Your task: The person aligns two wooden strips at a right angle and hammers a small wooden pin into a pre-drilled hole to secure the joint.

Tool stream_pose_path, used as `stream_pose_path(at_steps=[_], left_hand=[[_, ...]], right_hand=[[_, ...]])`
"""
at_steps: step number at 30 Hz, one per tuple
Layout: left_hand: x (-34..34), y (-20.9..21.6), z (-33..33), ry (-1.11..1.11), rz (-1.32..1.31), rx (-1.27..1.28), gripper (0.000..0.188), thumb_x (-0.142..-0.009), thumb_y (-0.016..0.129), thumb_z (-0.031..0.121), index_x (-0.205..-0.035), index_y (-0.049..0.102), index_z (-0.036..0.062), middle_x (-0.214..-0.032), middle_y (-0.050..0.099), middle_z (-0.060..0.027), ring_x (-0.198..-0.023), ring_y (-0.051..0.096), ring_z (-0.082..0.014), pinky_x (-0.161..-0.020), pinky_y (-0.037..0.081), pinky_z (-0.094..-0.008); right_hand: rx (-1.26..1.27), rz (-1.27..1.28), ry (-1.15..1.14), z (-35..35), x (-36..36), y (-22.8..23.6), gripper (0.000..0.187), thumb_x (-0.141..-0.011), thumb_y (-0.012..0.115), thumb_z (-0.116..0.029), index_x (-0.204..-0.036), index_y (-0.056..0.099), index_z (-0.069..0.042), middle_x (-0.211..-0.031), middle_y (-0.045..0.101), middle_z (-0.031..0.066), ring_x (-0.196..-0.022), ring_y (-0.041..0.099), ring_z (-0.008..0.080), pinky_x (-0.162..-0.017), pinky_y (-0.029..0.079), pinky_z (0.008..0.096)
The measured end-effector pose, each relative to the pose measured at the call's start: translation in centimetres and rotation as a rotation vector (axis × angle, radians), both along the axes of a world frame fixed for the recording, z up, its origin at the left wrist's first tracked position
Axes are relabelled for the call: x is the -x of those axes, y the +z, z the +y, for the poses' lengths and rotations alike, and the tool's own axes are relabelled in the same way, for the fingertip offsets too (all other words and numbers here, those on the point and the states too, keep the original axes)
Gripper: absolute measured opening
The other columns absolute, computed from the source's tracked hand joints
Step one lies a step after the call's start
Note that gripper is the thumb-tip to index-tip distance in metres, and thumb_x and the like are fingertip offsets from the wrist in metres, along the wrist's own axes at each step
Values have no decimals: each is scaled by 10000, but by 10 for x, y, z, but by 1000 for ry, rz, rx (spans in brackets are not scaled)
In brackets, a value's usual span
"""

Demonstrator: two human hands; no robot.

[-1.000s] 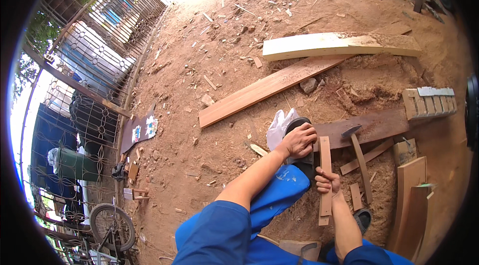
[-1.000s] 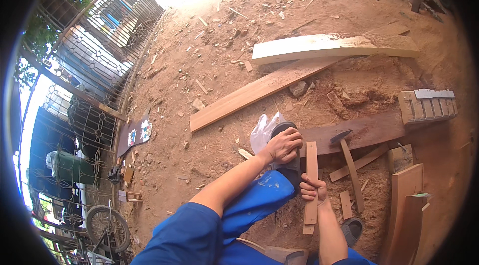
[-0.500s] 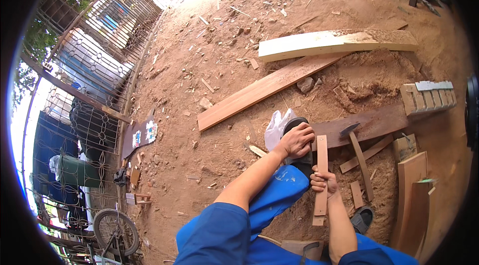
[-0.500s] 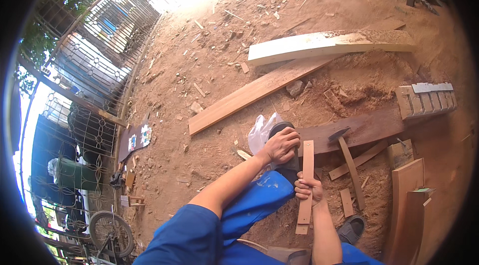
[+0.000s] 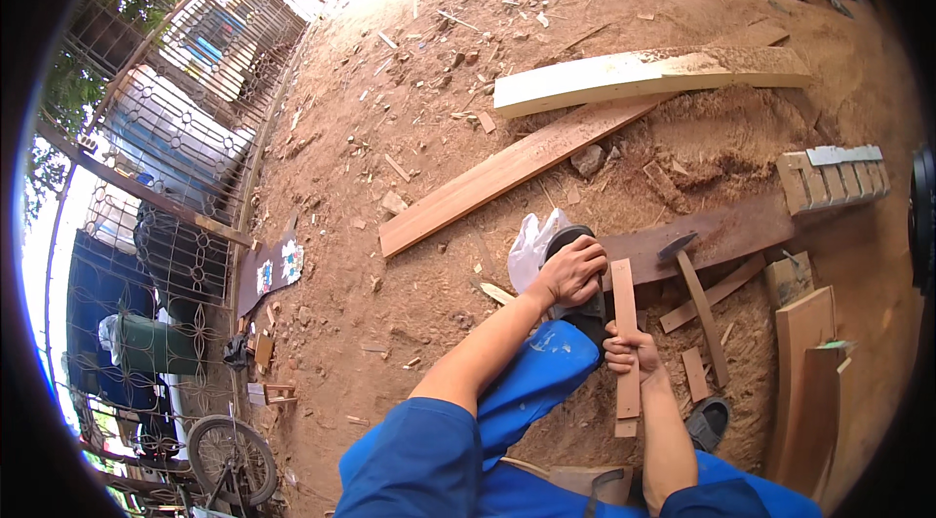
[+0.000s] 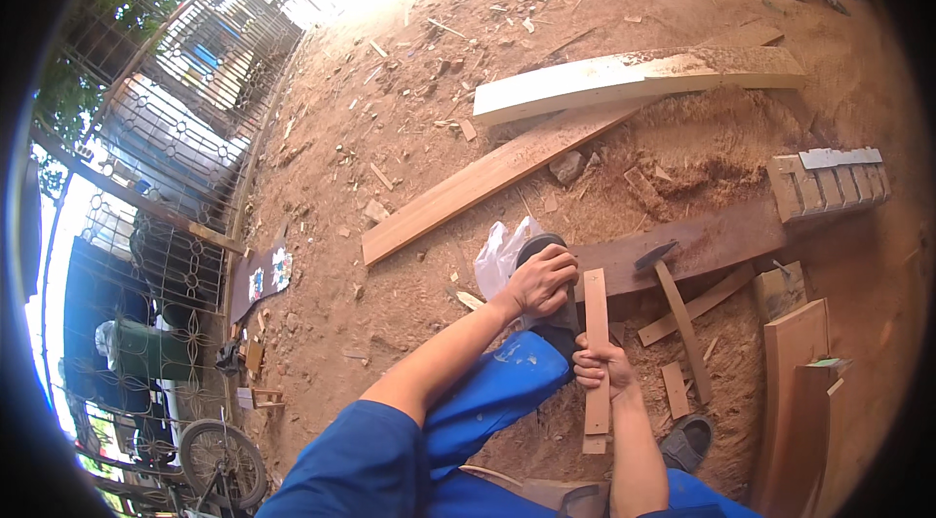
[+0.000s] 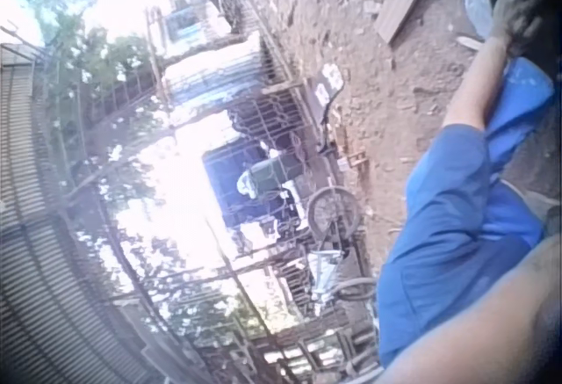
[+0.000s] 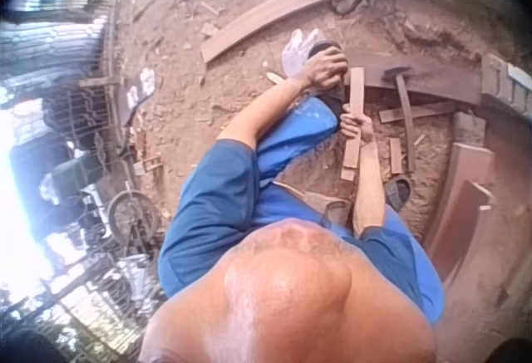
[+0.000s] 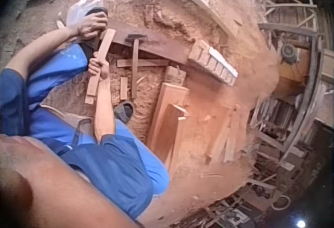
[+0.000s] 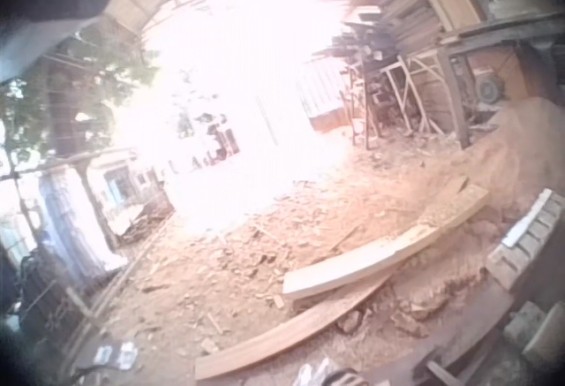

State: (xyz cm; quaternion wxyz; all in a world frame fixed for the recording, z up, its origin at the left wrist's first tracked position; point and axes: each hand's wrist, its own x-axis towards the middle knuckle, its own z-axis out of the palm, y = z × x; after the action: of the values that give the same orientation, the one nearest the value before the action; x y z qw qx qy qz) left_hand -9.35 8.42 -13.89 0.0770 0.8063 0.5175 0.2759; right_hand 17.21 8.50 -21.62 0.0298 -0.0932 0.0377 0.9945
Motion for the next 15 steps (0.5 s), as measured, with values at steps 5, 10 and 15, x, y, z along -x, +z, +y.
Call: stream_pose_path(at_steps=[5,10,15], left_hand=[[0,-2,-2,1,-12,12,215,-736,599,135,-936,618,55,-1046,615,-133,-1083,564,-365,-991,478,-445],[4,-3,-11,14,16,33,239,-730,596,134,-954,622,56,-1056,614,-135,-1094,562,-371,-1003,475,-449],[1,-3,-6,16,15,45,240,-730,596,142,-955,621,62,-1062,609,-135,-1110,554,-369,-1005,474,-450]], right_hand=[[-66,-20,72,4,-3,-10,139,-968,576,-16,-1058,502,-92,-664,402,-25,-490,415,90,-460,355,258],[-892,-644,312,44,-16,37,142,-886,691,-1,-905,559,-49,-675,545,32,-522,534,130,-468,424,295],[-1150,-745,78,14,-11,10,230,-831,761,-86,-951,585,2,-766,647,120,-618,637,233,-565,523,368]])
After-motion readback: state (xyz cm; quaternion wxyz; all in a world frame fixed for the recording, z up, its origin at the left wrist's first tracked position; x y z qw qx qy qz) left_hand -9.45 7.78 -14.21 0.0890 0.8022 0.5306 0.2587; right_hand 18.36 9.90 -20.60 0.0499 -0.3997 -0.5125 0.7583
